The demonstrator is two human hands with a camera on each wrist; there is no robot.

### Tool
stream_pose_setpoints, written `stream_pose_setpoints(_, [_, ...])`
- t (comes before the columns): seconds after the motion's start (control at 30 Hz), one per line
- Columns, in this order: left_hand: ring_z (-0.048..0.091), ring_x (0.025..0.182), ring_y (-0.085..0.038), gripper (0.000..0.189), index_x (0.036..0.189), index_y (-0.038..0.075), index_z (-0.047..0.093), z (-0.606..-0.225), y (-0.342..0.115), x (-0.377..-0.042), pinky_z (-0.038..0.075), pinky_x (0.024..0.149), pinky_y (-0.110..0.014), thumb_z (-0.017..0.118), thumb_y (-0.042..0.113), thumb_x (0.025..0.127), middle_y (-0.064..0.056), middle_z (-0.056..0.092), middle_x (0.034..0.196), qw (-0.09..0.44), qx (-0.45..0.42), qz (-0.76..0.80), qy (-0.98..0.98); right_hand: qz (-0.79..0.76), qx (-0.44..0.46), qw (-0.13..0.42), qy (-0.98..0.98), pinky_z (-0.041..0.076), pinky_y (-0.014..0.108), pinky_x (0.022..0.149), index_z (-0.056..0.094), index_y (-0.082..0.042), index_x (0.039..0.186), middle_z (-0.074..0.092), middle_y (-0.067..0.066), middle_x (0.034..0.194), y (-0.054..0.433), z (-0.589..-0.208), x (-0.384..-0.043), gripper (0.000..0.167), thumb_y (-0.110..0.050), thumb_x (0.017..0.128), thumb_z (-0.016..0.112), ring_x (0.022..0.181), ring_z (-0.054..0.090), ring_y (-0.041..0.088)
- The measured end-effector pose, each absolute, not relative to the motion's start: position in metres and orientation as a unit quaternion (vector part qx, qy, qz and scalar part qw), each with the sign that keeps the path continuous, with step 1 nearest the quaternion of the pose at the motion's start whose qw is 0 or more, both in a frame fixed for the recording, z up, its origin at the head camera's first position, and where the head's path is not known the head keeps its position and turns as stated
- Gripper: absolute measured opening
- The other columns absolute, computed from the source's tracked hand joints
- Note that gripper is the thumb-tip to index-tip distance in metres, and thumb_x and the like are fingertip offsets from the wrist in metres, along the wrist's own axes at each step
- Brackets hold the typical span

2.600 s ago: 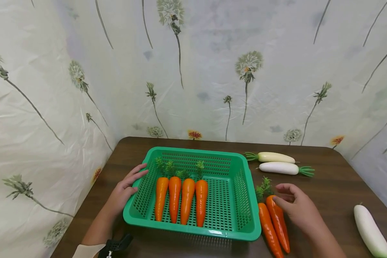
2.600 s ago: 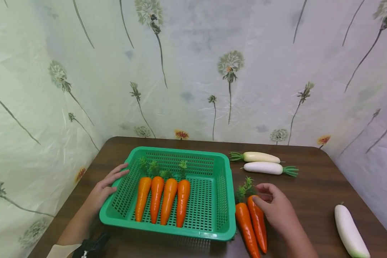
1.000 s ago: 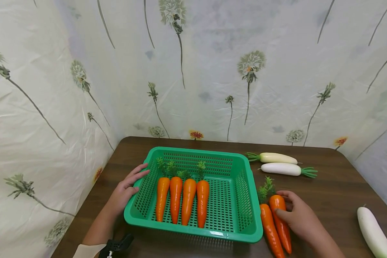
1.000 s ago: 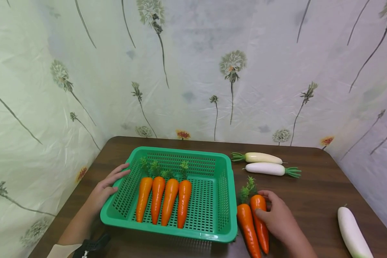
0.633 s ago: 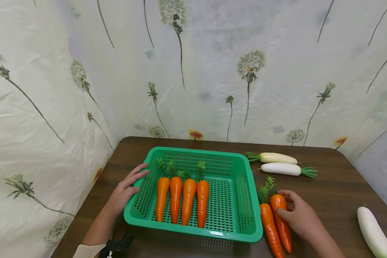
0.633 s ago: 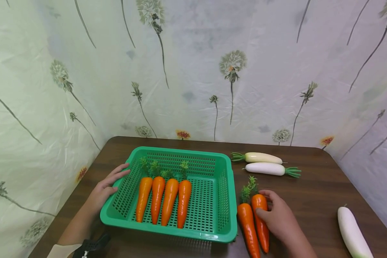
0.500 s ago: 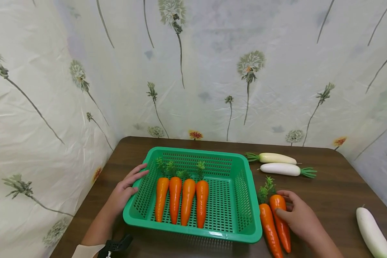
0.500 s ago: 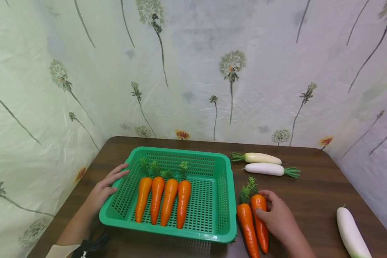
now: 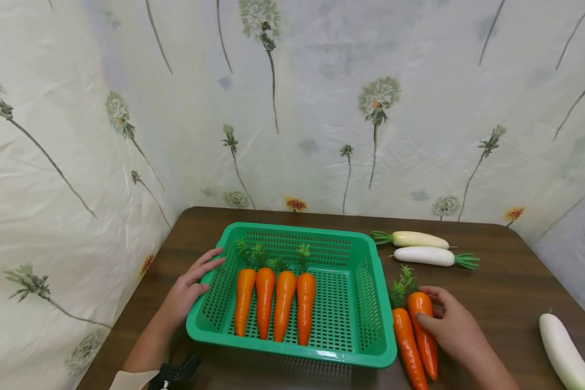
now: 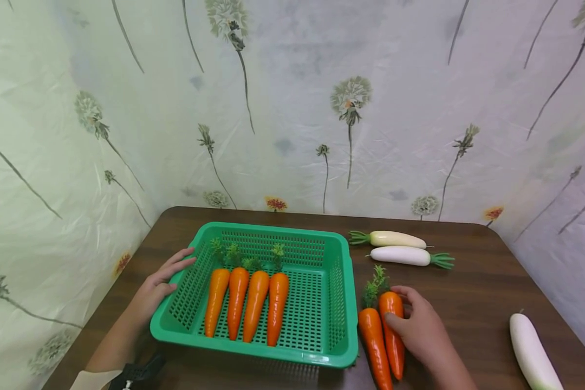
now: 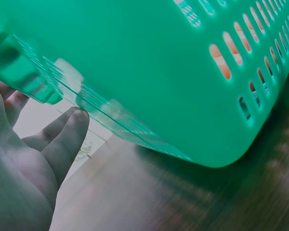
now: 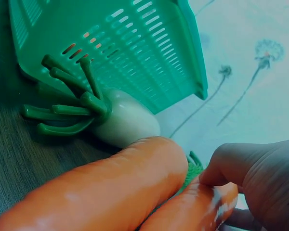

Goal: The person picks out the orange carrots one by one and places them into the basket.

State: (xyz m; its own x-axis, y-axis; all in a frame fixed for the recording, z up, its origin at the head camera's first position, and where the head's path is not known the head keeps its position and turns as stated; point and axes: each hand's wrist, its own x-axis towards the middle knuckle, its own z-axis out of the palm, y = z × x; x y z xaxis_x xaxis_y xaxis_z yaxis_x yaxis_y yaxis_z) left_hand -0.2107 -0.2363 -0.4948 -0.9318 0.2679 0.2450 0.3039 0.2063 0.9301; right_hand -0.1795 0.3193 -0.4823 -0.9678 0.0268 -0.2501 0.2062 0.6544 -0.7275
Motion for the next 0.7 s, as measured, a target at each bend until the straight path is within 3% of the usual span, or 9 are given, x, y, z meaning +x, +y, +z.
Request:
stream_pose_setpoints(0.47, [0.018,0.158,-0.038,0.057,0.149,0.003,0.057,-0.4945,-0.2349,-0.2095,0.032,0.108,-0.011,0.036,-0.010,0.098,-0.010,0.032,0.170,0.016,-0.182,-0.601,-0.778,-0.430,0.080,0.084,0.895,0.058,0.039,0.087,0.033,-0.004,0.160,0.039,0.032,0.158,0.3203,-0.4769,-0.1769,0.077,-0.038,0.101,0.067,0.138,0.050,0.049])
stream_pose_setpoints(0.7, [0.019,0.157,-0.038,0.056,0.148,0.000,0.056,-0.4949,-0.2351,-0.2107,0.032,0.108,-0.011,0.036,-0.011,0.097,-0.011,0.032,0.170,0.024,-0.187,-0.599,-0.779,-0.480,0.072,0.064,0.872,0.057,0.029,0.082,0.030,-0.001,0.160,0.040,0.032,0.156,0.3136,-0.4757,-0.1750,0.070,-0.028,0.103,0.063,0.135,0.051,0.046])
